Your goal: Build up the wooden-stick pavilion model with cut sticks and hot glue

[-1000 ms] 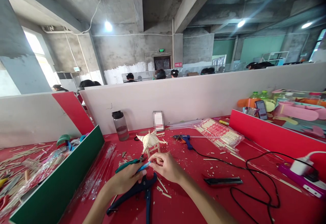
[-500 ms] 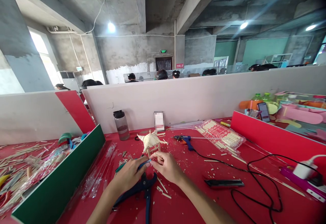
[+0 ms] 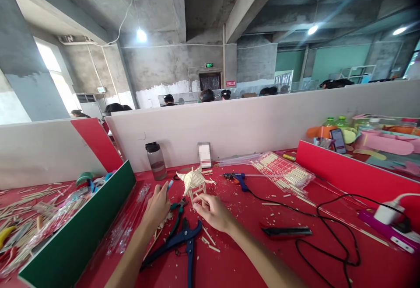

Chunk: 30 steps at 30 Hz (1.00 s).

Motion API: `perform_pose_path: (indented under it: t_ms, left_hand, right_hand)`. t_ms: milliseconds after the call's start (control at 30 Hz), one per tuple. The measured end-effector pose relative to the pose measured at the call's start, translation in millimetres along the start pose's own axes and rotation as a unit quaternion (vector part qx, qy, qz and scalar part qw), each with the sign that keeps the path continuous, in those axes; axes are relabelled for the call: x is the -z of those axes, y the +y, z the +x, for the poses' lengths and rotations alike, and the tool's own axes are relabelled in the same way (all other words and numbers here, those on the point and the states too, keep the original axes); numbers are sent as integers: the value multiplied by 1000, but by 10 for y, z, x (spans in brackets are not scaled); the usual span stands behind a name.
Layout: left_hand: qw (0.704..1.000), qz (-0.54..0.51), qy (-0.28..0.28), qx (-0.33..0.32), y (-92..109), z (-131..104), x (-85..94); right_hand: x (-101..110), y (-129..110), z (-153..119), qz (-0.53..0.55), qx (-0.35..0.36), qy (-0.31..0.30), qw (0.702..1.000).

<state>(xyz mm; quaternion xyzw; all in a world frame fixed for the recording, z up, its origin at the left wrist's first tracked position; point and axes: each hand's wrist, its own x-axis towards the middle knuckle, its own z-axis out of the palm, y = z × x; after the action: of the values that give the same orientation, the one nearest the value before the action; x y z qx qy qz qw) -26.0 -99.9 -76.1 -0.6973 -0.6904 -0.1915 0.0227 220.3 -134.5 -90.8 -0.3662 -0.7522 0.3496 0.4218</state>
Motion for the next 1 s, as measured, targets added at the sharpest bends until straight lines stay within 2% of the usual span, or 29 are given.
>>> perform_pose_path:
  t_ms: [133, 267, 367, 500, 667, 800, 1000]
  left_hand:
    - [996, 73, -55, -12, 53, 265, -113]
    - [993, 96, -73, -8, 96, 478, -209]
    - [992, 109, -69, -18, 109, 508, -242]
    - [991, 112, -62, -38, 34, 346, -137]
    - [986, 71, -120, -92, -63, -64, 24]
    - [984, 55, -146, -86, 10, -292, 19]
    - [978, 108, -168, -63, 158, -360, -5]
  right_hand:
    - [21, 23, 20, -28, 7, 15, 999]
    - [37, 46, 22, -35, 0, 2, 999]
    - [42, 67, 20, -26, 14, -1, 1000]
    - [41, 101, 31, -27, 12, 7, 1000]
    - [27, 135, 48, -44, 20, 17, 999]
    - [20, 137, 48, -37, 36, 30, 998]
    - [8, 164, 64, -3, 32, 45, 998]
